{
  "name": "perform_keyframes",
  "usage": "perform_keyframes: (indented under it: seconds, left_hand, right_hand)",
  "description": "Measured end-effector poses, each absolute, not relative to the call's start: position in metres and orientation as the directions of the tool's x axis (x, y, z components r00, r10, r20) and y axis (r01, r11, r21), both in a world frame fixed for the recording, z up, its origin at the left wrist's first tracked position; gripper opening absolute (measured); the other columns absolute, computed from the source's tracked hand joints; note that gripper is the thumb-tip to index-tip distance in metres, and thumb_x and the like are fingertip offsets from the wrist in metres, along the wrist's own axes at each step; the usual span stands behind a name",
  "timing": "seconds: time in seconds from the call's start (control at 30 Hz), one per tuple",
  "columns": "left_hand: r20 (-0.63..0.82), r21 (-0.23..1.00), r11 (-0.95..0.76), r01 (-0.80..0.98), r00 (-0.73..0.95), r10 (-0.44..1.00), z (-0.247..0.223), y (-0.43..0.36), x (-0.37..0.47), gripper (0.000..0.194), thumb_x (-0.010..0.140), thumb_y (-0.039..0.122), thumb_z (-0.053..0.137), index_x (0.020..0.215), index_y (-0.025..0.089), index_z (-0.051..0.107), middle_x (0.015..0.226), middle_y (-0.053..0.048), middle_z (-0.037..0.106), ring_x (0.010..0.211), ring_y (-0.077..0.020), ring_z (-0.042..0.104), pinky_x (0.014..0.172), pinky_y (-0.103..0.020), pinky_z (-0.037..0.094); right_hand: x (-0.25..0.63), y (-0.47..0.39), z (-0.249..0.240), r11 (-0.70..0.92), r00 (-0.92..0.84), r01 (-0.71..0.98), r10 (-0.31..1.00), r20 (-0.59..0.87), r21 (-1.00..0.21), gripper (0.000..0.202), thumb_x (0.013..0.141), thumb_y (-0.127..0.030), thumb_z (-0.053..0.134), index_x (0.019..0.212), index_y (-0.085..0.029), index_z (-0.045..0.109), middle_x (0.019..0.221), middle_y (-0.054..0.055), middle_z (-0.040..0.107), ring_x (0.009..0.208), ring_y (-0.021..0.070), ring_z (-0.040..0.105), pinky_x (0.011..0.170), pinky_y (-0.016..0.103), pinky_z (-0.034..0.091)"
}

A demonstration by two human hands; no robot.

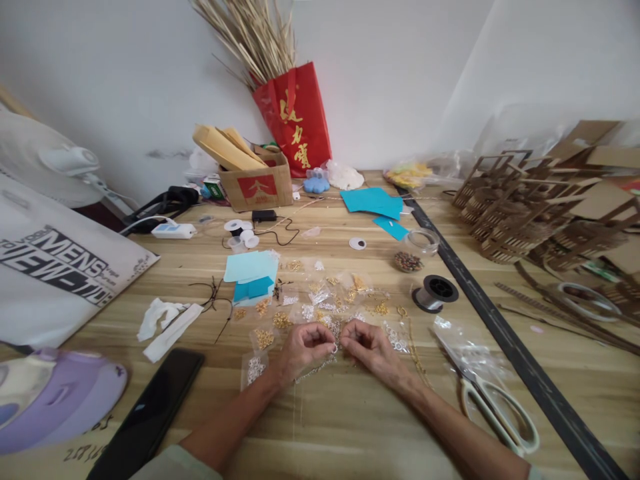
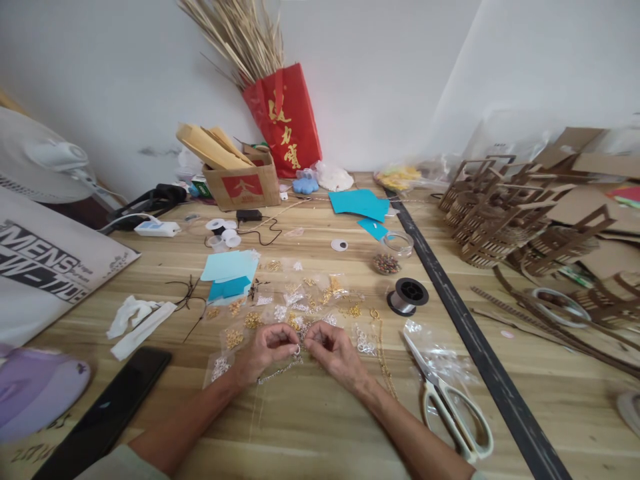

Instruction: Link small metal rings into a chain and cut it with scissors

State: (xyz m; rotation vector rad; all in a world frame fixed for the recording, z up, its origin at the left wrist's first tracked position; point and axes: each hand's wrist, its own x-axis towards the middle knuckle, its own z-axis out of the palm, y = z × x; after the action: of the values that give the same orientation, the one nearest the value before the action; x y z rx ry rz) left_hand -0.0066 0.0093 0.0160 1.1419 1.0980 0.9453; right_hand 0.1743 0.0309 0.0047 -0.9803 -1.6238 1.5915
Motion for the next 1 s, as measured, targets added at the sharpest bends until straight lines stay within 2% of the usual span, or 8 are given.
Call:
perform_keyframes:
  seconds: [0.17, 0.47, 0.73, 0.9, 1.0]
  left_hand:
    - [-0.2, 0.977, 0.212, -0.026, 0.236, 0.951, 0.016, 0.009, -0.008, 0.024, 0.063, 0.029, 0.078, 0.079, 0.013, 0.07, 0.077, -0.004, 0.068, 0.072, -0.0157, 0.061, 0.07, -0.026, 0.047]
    - [-0.16, 0.987, 0.158, 0.028, 0.228, 0.96, 0.013, 0.01, -0.007, 0.019, 0.067, 0.029, 0.075, 0.074, 0.012, 0.068, 0.072, -0.004, 0.067, 0.067, -0.0141, 0.058, 0.066, -0.025, 0.046]
    - [-0.15, 0.979, 0.162, -0.126, 0.104, 0.983, 0.009, 0.012, -0.008, 0.027, 0.063, 0.026, 0.078, 0.085, 0.014, 0.066, 0.074, -0.002, 0.066, 0.071, -0.0138, 0.059, 0.069, -0.025, 0.047]
    - [-0.148, 0.983, 0.154, -0.099, 0.065, 0.987, 0.012, 0.012, -0.009, 0.022, 0.063, 0.026, 0.077, 0.079, 0.014, 0.066, 0.074, -0.002, 0.066, 0.07, -0.0143, 0.06, 0.069, -0.026, 0.047]
    - [-0.135, 0.987, 0.14, -0.079, 0.067, 0.989, 0.013, 0.011, -0.008, 0.02, 0.064, 0.027, 0.077, 0.075, 0.014, 0.065, 0.071, -0.002, 0.065, 0.068, -0.0134, 0.059, 0.067, -0.025, 0.047]
  right_hand:
    - [0.174, 0.031, 0.005, -0.002, -0.475, 0.055, 0.879, -0.028, -0.998, 0.03, 0.082, -0.045, 0.06, 0.074, -0.016, 0.056, 0.057, -0.004, 0.045, 0.051, 0.0095, 0.04, 0.048, 0.022, 0.031]
    - [0.175, 0.031, 0.014, -0.008, -0.448, 0.021, 0.894, -0.016, -1.0, 0.03, 0.078, -0.045, 0.063, 0.073, -0.017, 0.058, 0.054, -0.005, 0.044, 0.049, 0.0089, 0.037, 0.047, 0.022, 0.028]
    - [0.18, 0.04, 0.005, -0.105, -0.46, -0.084, 0.886, -0.055, -0.991, 0.031, 0.074, -0.047, 0.068, 0.079, -0.017, 0.059, 0.058, -0.005, 0.046, 0.05, 0.0084, 0.036, 0.046, 0.021, 0.03]
    - [0.184, 0.044, 0.0, -0.051, -0.416, -0.069, 0.909, -0.018, -0.996, 0.031, 0.074, -0.048, 0.067, 0.076, -0.018, 0.06, 0.058, -0.003, 0.049, 0.053, 0.0103, 0.041, 0.05, 0.022, 0.032]
    - [0.185, 0.044, 0.001, -0.027, -0.394, -0.066, 0.919, 0.001, -0.997, 0.028, 0.078, -0.046, 0.065, 0.081, -0.018, 0.06, 0.066, 0.0, 0.055, 0.061, 0.0131, 0.049, 0.057, 0.024, 0.039]
